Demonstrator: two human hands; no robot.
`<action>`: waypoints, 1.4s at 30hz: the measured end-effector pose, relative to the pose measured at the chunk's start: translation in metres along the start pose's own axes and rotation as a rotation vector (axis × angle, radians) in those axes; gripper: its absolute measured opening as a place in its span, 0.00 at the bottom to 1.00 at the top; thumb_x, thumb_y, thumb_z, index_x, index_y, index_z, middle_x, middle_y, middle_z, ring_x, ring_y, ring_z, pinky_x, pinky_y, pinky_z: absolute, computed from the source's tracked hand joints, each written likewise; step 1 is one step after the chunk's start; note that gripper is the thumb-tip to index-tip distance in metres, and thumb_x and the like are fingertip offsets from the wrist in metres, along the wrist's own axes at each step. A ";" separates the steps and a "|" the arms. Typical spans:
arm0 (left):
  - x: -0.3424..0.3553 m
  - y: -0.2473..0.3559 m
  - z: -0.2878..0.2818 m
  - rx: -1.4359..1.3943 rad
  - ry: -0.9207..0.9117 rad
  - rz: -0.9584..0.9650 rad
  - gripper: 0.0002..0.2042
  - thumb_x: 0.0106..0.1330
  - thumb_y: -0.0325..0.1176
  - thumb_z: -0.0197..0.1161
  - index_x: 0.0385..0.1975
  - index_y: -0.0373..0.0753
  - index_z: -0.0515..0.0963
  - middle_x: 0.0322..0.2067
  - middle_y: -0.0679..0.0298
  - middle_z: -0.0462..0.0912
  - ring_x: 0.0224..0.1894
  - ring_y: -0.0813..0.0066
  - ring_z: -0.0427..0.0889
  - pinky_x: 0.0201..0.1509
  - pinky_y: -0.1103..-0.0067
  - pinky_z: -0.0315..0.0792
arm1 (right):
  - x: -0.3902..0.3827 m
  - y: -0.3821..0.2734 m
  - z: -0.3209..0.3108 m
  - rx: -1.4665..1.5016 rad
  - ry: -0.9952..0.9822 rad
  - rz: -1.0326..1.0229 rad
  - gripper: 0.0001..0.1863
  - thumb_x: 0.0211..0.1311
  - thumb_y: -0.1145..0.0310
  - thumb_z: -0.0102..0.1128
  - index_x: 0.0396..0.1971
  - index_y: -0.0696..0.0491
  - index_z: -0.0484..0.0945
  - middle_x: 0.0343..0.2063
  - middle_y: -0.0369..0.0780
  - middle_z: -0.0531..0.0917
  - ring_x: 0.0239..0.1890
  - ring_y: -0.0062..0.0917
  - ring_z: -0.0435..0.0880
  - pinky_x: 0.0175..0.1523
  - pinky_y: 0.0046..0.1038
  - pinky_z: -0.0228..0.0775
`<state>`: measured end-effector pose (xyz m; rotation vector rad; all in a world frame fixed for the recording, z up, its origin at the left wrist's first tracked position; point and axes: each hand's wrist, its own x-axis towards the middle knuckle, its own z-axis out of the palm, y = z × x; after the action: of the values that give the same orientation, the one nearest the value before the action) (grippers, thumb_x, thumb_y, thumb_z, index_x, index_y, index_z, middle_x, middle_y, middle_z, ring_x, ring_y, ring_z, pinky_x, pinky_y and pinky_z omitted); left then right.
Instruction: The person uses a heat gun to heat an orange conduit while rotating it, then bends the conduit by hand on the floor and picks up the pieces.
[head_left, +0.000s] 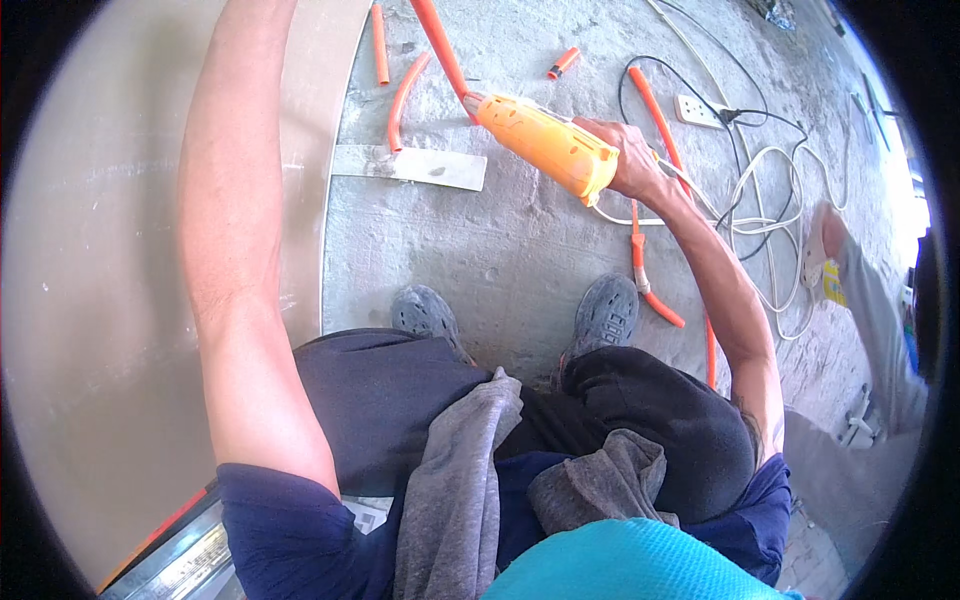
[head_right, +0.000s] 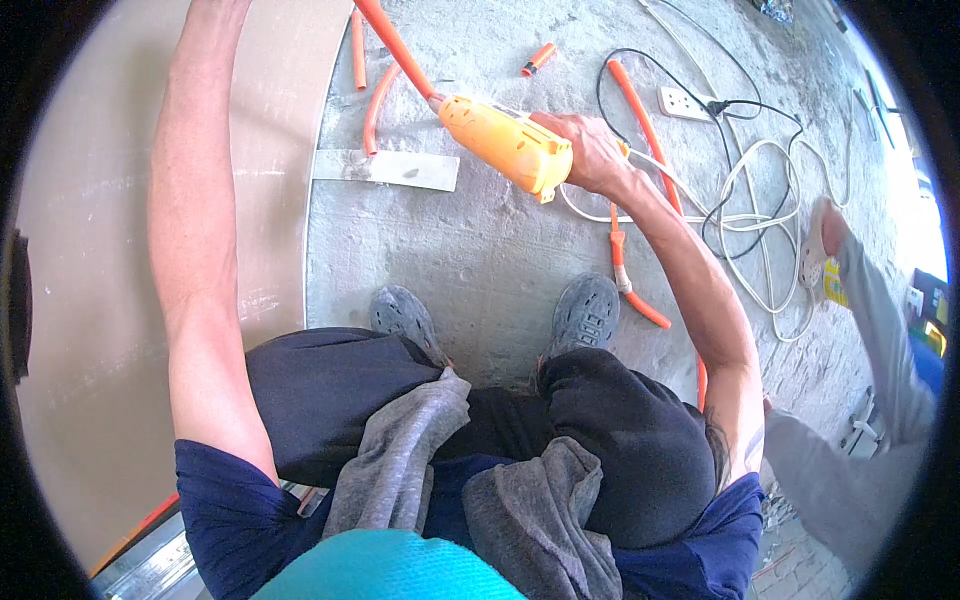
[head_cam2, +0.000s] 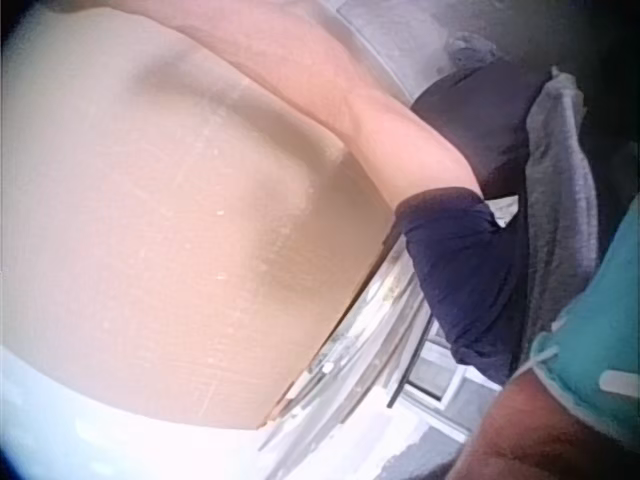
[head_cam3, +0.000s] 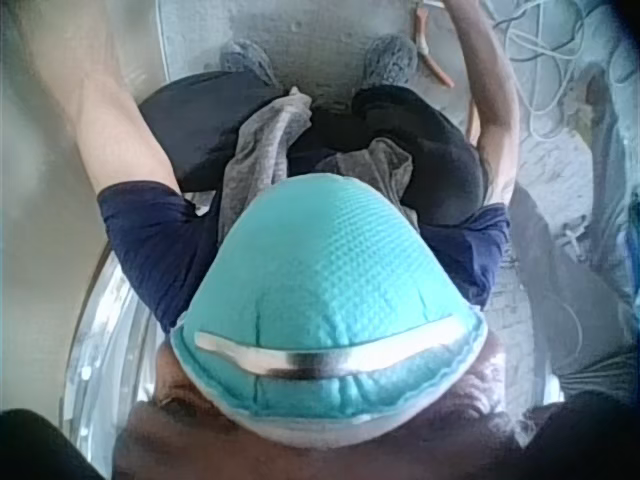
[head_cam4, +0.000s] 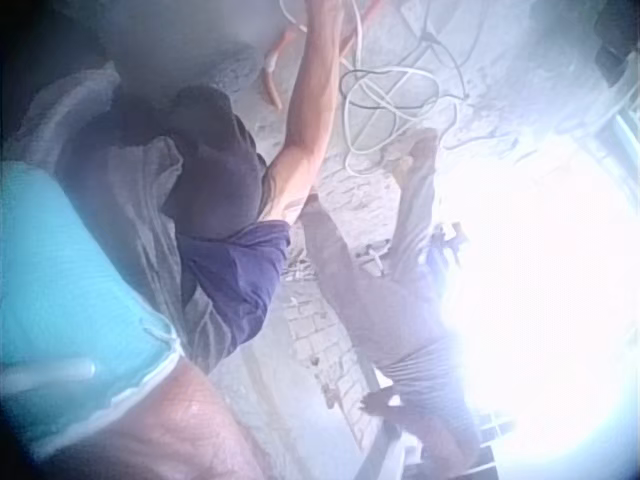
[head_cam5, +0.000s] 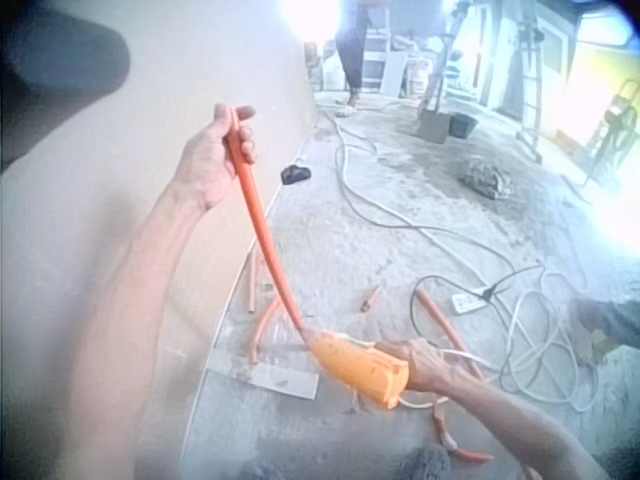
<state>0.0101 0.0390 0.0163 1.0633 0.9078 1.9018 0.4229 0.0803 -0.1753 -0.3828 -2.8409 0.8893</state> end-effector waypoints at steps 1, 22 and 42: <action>-0.005 0.001 0.009 0.203 0.048 0.113 0.24 0.81 0.51 0.49 0.53 0.32 0.74 0.28 0.68 0.75 0.29 0.77 0.76 0.37 0.77 0.75 | 0.001 0.002 0.000 -0.024 -0.003 -0.027 0.16 0.52 0.65 0.72 0.39 0.53 0.79 0.29 0.44 0.84 0.35 0.45 0.85 0.38 0.41 0.75; -0.017 0.010 0.022 0.170 0.169 0.145 0.18 0.79 0.48 0.54 0.46 0.37 0.74 0.29 0.66 0.75 0.33 0.75 0.76 0.42 0.77 0.73 | 0.008 -0.011 -0.015 0.000 0.007 -0.006 0.17 0.52 0.64 0.73 0.39 0.53 0.79 0.29 0.46 0.85 0.36 0.46 0.85 0.40 0.42 0.75; -0.020 0.021 0.032 0.342 0.076 0.161 0.19 0.82 0.44 0.50 0.52 0.31 0.75 0.34 0.63 0.79 0.39 0.71 0.80 0.50 0.73 0.77 | 0.033 -0.045 -0.093 0.081 0.271 -0.116 0.25 0.53 0.67 0.73 0.53 0.52 0.82 0.48 0.45 0.85 0.51 0.41 0.84 0.55 0.41 0.77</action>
<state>0.0400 0.0185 0.0401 1.3043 1.2564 1.9725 0.4013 0.1042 -0.0713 -0.2993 -2.5436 0.8549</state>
